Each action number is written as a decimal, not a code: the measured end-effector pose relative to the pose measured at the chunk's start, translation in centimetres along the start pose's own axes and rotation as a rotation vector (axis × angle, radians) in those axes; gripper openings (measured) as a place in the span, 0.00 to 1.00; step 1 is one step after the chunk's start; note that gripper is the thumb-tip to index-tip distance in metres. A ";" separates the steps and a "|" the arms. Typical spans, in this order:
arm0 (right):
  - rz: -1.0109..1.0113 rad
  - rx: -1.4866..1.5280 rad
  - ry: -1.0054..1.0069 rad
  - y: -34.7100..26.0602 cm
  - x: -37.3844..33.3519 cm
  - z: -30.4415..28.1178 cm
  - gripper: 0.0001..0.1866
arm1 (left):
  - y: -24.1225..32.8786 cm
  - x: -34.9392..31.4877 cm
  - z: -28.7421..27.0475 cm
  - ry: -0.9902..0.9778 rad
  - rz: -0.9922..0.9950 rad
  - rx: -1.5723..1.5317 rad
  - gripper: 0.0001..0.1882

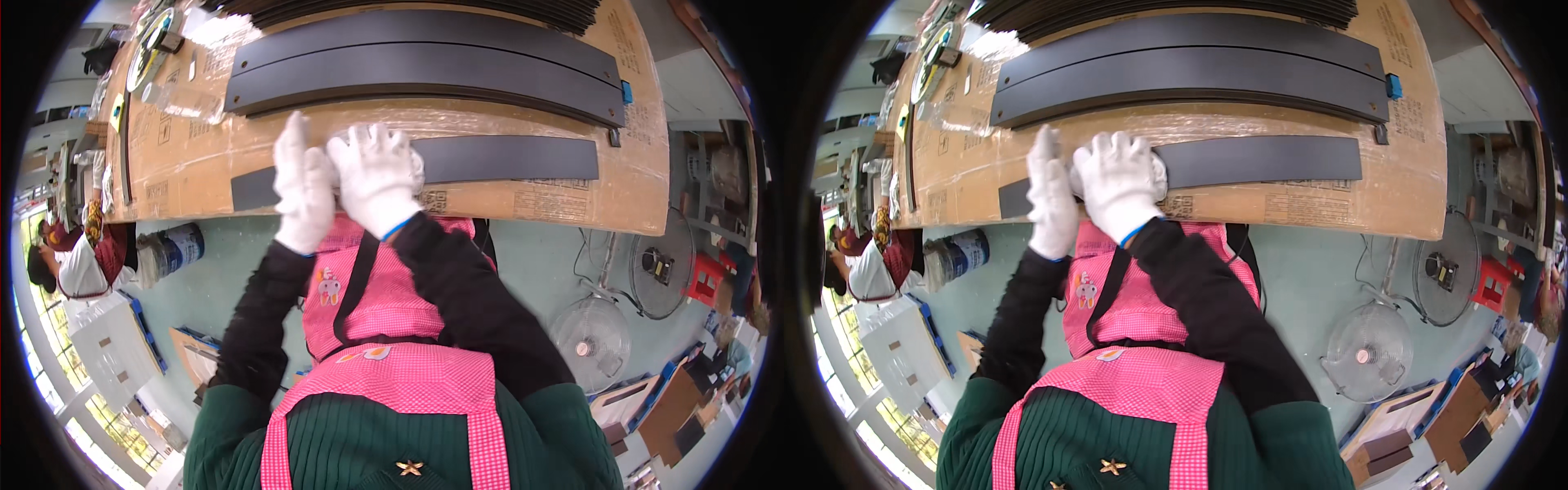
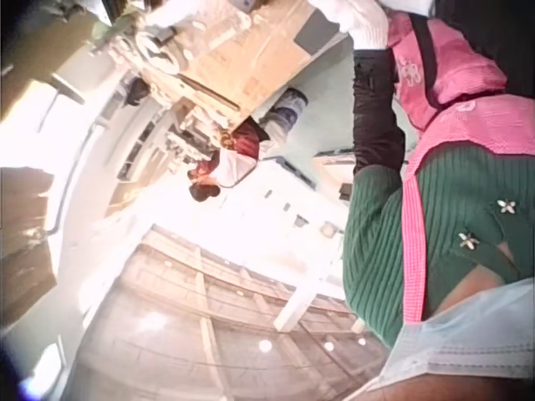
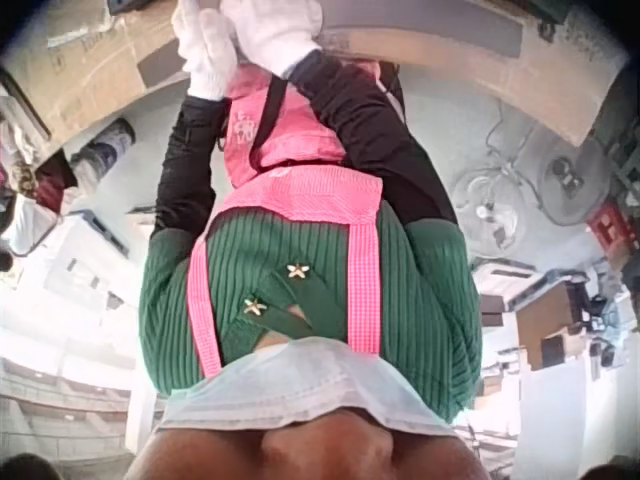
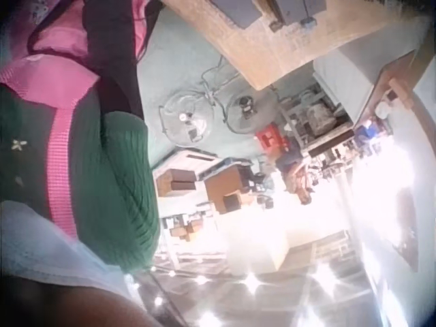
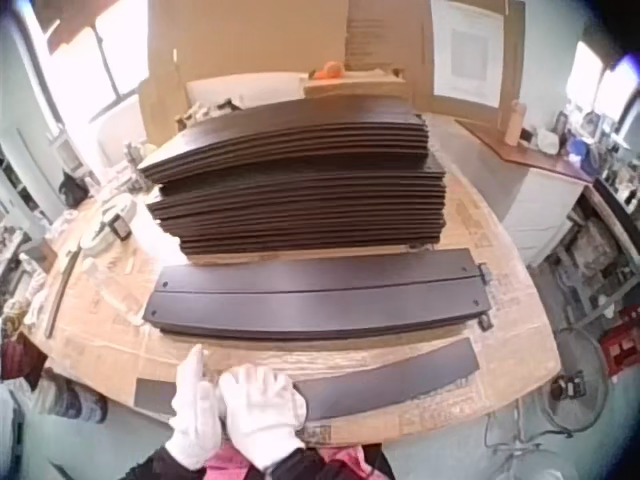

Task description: Cleaning and inspecting long black furniture components on a workbench in a workshop.

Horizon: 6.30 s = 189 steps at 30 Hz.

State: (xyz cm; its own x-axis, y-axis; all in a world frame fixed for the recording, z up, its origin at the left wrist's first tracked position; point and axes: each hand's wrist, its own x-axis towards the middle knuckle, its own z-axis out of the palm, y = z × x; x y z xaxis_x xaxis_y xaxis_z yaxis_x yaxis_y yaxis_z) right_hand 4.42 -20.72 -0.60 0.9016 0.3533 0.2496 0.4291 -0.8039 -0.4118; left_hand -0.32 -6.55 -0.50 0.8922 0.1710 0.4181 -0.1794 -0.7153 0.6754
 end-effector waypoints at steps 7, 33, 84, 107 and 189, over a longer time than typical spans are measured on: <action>0.508 -0.471 0.079 17.0 -2.5 -9.1 0.23 | 0.2 0.1 3.1 -0.074 -0.001 0.353 0.28; 0.257 -0.152 0.370 16.2 -8.8 -6.9 0.30 | -3.4 -1.2 -2.4 -0.120 0.113 0.426 0.05; 0.566 0.850 0.131 16.8 -19.9 -12.2 0.16 | 8.8 -1.9 7.8 -0.635 0.444 0.205 0.41; 0.524 0.669 0.115 17.0 -19.6 -11.8 0.16 | 8.5 -1.7 7.8 -0.648 0.440 0.217 0.41; 0.779 0.777 0.608 16.2 -22.2 -14.9 0.19 | 3.0 1.0 -1.0 -0.654 0.255 0.444 0.33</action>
State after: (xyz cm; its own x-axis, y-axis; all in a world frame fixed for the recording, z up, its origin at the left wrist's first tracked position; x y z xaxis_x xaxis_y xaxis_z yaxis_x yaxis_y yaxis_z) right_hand -9.46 -48.69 0.24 0.8470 -0.5314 -0.0140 -0.0995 -0.1326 -0.9862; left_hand -0.36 -7.83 2.52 0.9316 -0.3635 -0.0042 -0.3512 -0.9028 0.2480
